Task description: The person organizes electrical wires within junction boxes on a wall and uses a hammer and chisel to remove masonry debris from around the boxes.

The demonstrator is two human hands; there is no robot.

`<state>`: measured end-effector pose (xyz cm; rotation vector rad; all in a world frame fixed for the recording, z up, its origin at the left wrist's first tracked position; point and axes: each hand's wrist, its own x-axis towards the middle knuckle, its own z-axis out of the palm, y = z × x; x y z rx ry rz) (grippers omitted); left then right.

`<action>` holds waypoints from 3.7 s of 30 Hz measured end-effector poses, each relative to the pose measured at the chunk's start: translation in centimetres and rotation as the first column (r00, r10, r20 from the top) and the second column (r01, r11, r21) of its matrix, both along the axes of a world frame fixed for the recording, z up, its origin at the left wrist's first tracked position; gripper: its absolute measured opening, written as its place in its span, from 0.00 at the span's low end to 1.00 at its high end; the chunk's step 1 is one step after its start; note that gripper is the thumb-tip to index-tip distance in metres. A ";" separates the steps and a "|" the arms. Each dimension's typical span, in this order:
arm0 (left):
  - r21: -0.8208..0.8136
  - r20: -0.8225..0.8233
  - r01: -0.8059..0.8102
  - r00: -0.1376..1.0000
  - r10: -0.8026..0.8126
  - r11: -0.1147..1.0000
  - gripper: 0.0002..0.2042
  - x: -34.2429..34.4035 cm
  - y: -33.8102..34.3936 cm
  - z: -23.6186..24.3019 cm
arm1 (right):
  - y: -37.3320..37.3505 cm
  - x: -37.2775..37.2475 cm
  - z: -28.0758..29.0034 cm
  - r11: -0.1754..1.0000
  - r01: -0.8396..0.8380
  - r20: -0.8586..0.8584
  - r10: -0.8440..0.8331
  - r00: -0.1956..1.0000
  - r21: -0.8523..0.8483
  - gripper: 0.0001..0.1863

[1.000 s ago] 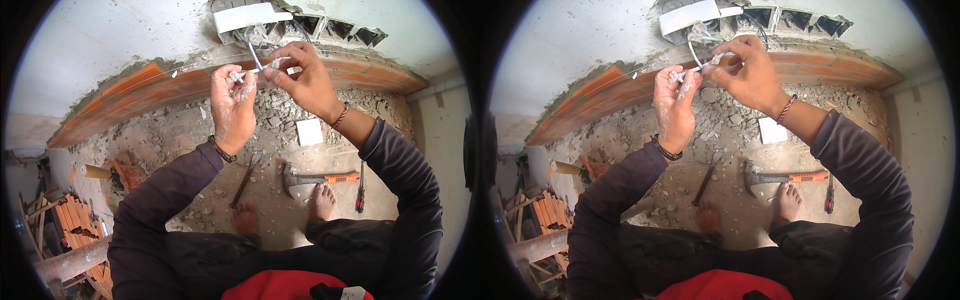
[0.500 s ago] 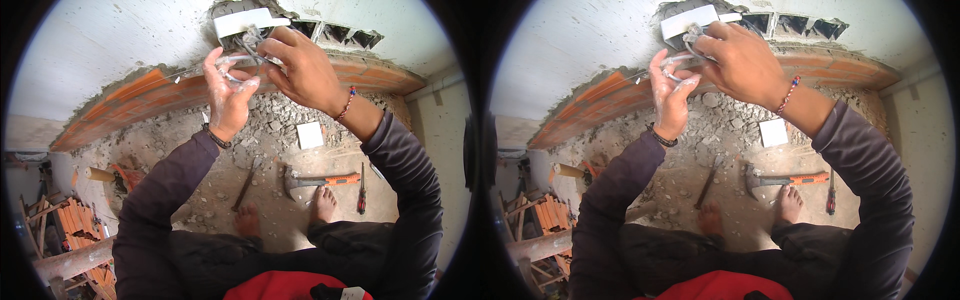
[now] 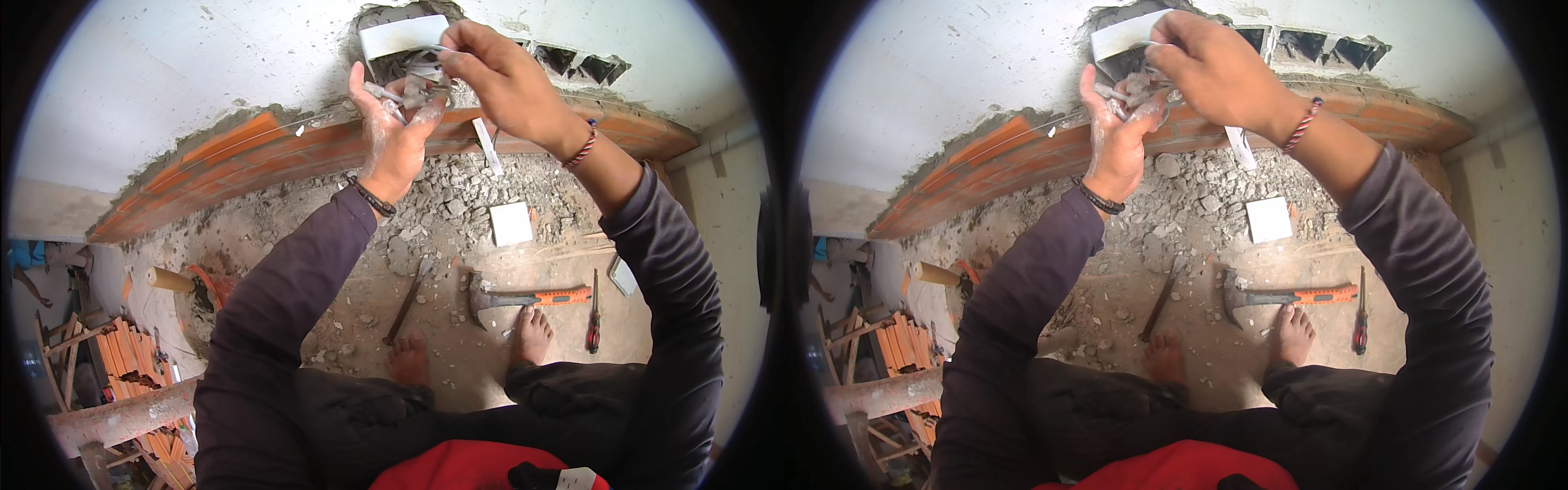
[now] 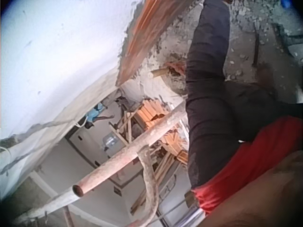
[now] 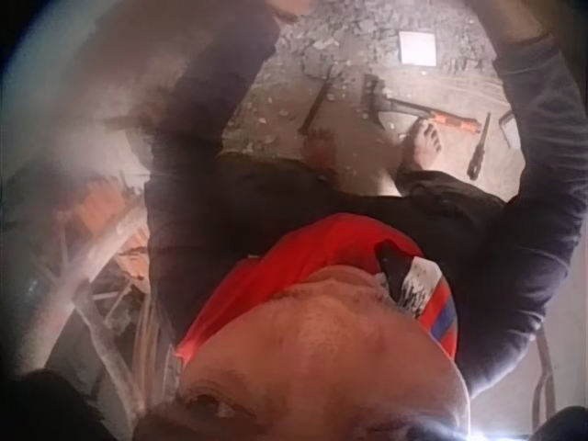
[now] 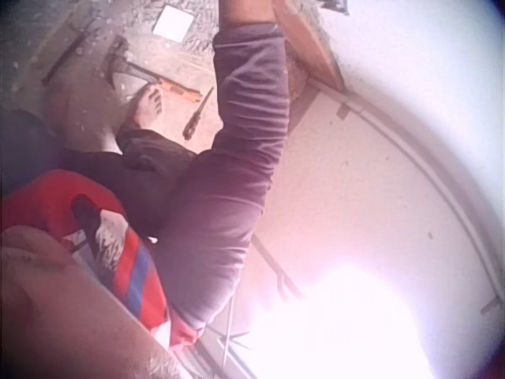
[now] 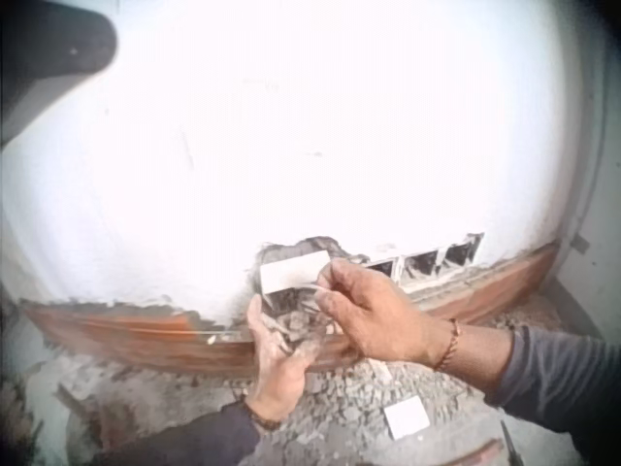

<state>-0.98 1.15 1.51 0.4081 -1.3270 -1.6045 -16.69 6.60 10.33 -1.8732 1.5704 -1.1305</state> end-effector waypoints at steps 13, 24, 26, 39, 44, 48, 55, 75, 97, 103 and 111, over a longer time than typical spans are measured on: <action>-0.029 0.161 -0.164 0.973 0.166 0.986 0.36 1.6 0.8 -0.6 | 2.6 -4.6 -4.4 0.979 -0.145 0.500 0.053 0.864 0.146 0.06; -0.122 0.220 -0.135 0.962 0.159 0.983 0.36 1.8 0.8 -1.0 | 1.5 -2.6 -6.1 0.958 -0.151 0.181 0.108 0.978 0.245 0.08; -0.144 0.228 -0.123 0.961 0.154 0.982 0.36 1.6 0.8 -1.0 | 1.0 -1.8 -6.2 0.972 -0.119 0.092 0.102 0.991 0.201 0.15; -0.294 0.047 -0.262 0.957 0.287 0.919 0.36 -0.3 -0.6 -4.3 | -1.4 -2.9 -10.0 0.978 -0.084 0.195 0.045 0.980 0.193 0.23; -0.333 0.176 -0.317 0.904 0.389 0.888 0.35 2.0 0.5 -2.6 | -1.5 -1.3 -10.3 0.927 -0.032 0.263 -0.072 0.962 0.373 0.27; -0.416 0.062 -0.289 0.937 0.344 0.862 0.35 0.4 0.2 -3.4 | -0.9 -2.9 -10.4 0.937 -0.013 0.388 -0.133 0.912 0.350 0.27; -0.169 0.037 -0.144 0.988 0.153 0.975 0.31 2.1 0.1 -3.0 | -0.6 -0.8 -7.9 0.969 -0.076 0.392 -0.023 0.920 0.235 0.16; -0.095 0.172 -0.021 0.984 0.037 0.995 0.27 5.0 -1.1 -2.9 | -0.3 -5.8 -6.4 0.955 -0.204 0.031 0.202 0.979 0.216 0.20; 0.014 0.118 0.003 0.993 -0.005 1.000 0.27 2.8 -2.5 0.9 | -3.1 -0.4 -3.3 0.942 -0.001 0.092 -0.032 0.995 0.336 0.30; 0.006 0.119 0.053 0.991 -0.053 0.999 0.26 3.4 -2.5 0.0 | -3.3 -1.0 -4.9 0.973 0.131 0.016 -0.137 0.990 0.192 0.26; -0.020 0.203 0.014 0.979 -0.009 1.000 0.26 3.1 -1.9 0.0 | -2.3 -0.9 -6.9 0.968 0.223 -0.083 -0.233 0.969 -0.113 0.20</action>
